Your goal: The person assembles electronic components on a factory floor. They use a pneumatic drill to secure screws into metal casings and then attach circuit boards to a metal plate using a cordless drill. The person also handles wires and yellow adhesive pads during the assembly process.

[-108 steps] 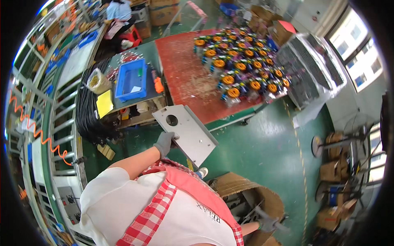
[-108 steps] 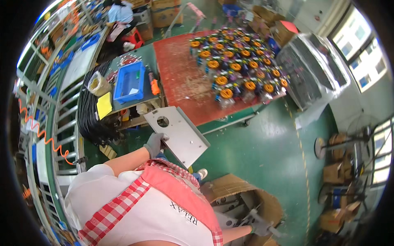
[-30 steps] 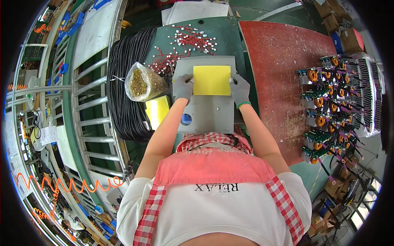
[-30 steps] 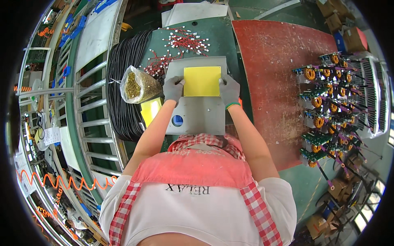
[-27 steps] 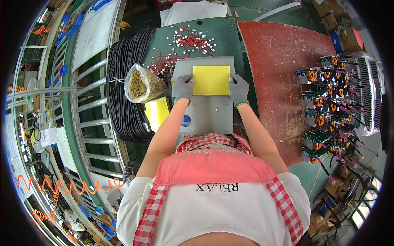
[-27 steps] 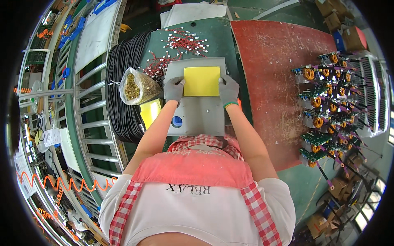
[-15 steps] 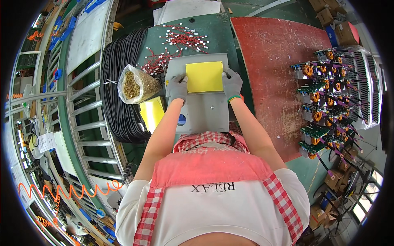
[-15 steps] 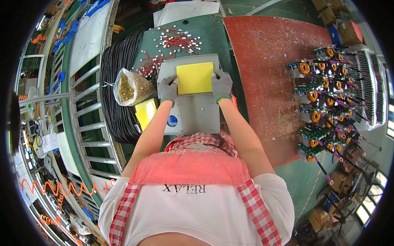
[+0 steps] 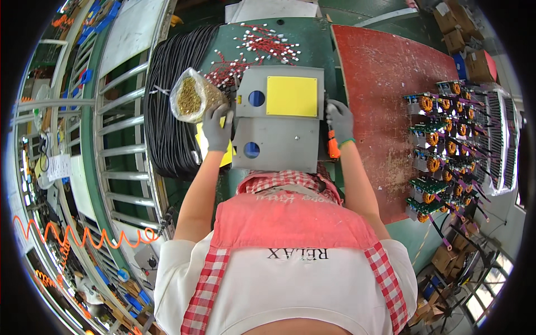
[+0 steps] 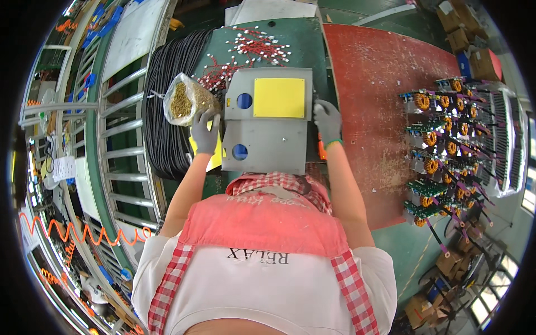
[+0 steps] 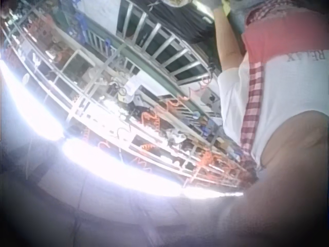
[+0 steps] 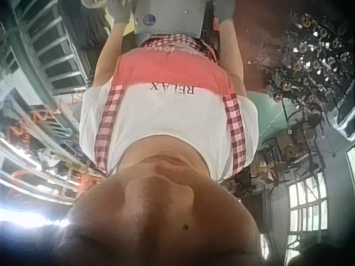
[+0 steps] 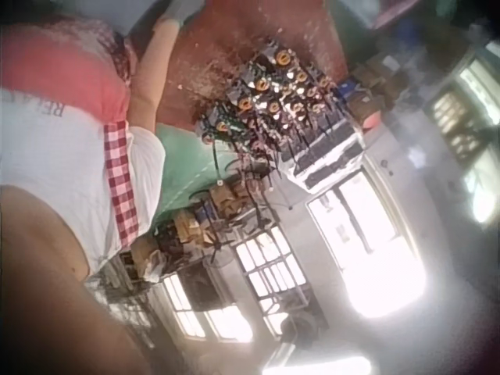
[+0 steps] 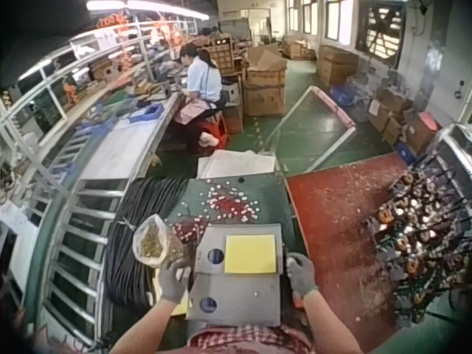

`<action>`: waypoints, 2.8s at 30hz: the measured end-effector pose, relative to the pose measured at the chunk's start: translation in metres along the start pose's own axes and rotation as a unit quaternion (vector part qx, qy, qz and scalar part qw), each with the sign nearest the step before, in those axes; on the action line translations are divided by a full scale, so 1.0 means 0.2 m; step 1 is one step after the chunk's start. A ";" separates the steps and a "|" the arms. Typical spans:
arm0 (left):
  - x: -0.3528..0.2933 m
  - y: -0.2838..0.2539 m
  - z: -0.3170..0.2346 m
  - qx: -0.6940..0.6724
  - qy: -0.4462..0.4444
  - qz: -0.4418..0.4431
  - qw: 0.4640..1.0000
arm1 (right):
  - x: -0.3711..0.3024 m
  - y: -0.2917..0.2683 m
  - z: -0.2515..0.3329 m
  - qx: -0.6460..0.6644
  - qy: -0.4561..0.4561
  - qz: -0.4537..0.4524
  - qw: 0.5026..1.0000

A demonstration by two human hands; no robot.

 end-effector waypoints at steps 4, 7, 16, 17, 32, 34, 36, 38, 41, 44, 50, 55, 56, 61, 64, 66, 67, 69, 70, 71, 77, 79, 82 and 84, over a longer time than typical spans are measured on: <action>-0.43 -0.01 0.29 0.182 0.034 0.275 0.944 | -0.22 -0.25 -0.09 -0.039 -0.007 -0.030 0.999; -0.64 0.04 0.35 0.226 -0.003 0.418 0.880 | -0.36 -0.36 -0.24 -0.058 0.047 -0.044 0.996; -0.35 -0.37 0.38 0.215 -0.039 0.194 0.956 | -0.57 -0.18 -0.04 -0.066 0.003 -0.032 0.997; -0.28 -0.49 0.31 0.205 -0.050 0.119 0.970 | -0.58 -0.14 0.00 -0.075 -0.002 -0.024 0.997; -0.57 0.09 0.02 -0.396 -0.318 0.201 0.838 | -0.65 0.18 -0.06 -0.106 -0.052 0.051 0.992; -0.60 0.04 0.23 -0.405 -0.359 0.159 0.826 | -0.67 0.07 -0.08 -0.034 0.004 0.025 0.999; -0.64 -0.07 0.45 -0.453 -0.413 0.057 0.788 | -0.68 0.00 -0.12 -0.008 0.038 0.026 0.999; -0.72 -0.12 0.63 -0.504 -0.441 0.007 0.743 | -0.67 0.00 -0.14 -0.028 0.025 0.033 0.999; -0.92 -0.14 0.70 -0.532 -0.523 -0.054 0.664 | -0.64 0.04 -0.09 -0.123 -0.052 0.049 0.990; -1.20 0.15 0.85 -0.655 -0.484 -0.010 0.580 | -0.61 0.13 -0.08 -0.196 -0.078 0.069 0.975; -1.21 0.36 0.64 -0.563 -0.614 -0.019 0.552 | -0.52 0.16 -0.24 -0.266 -0.057 0.055 0.961; -0.93 0.22 0.44 -0.239 -0.510 0.362 0.743 | -0.55 0.15 -0.20 -0.356 -0.040 0.029 0.933; -0.85 0.19 0.38 -0.194 -0.462 0.396 0.769 | -0.56 0.14 -0.19 -0.322 -0.044 0.011 0.946; -0.47 0.20 -0.01 -0.120 -0.146 0.277 0.942 | -0.62 0.14 -0.14 -0.328 -0.032 -0.037 0.943; -0.41 0.30 -0.16 -0.130 -0.111 0.249 0.953 | -0.62 0.13 -0.15 -0.314 -0.062 -0.060 0.945; -0.40 0.34 -0.17 -0.074 -0.116 0.256 0.957 | -0.64 0.13 -0.14 -0.320 -0.071 -0.085 0.941; -0.40 0.34 -0.19 -0.078 -0.118 0.257 0.956 | -0.65 0.12 -0.14 -0.322 -0.074 -0.100 0.938; -0.41 0.34 -0.21 -0.087 -0.123 0.258 0.954 | -0.63 0.12 -0.14 -0.351 -0.097 -0.101 0.926; -0.41 0.34 -0.20 -0.100 -0.127 0.244 0.956 | -0.63 0.14 -0.13 -0.365 -0.108 -0.099 0.920; -0.42 0.36 -0.18 -0.113 -0.132 0.230 0.958 | -0.64 0.13 -0.13 -0.355 -0.093 -0.102 0.925; -0.42 0.32 -0.19 -0.153 -0.153 0.203 0.955 | -0.61 0.10 -0.20 -0.321 -0.086 -0.104 0.937; -0.43 0.32 -0.19 -0.169 -0.161 0.198 0.952 | -0.61 0.09 -0.21 -0.309 -0.085 -0.105 0.941; -0.43 0.33 -0.18 -0.158 -0.160 0.196 0.954 | -0.62 0.09 -0.20 -0.297 -0.082 -0.103 0.946; -0.43 0.32 -0.19 -0.154 -0.159 0.195 0.955 | -0.63 0.10 -0.19 -0.290 -0.083 -0.102 0.948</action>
Point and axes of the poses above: each hand's wrist, its own x-axis towards the middle knuckle, its own y-axis out of the palm, z = x × y, the point moved 10 cm from there along x, towards the middle knuckle, and after that the axes turned 3 degrees about z, right-handed, at the moved point
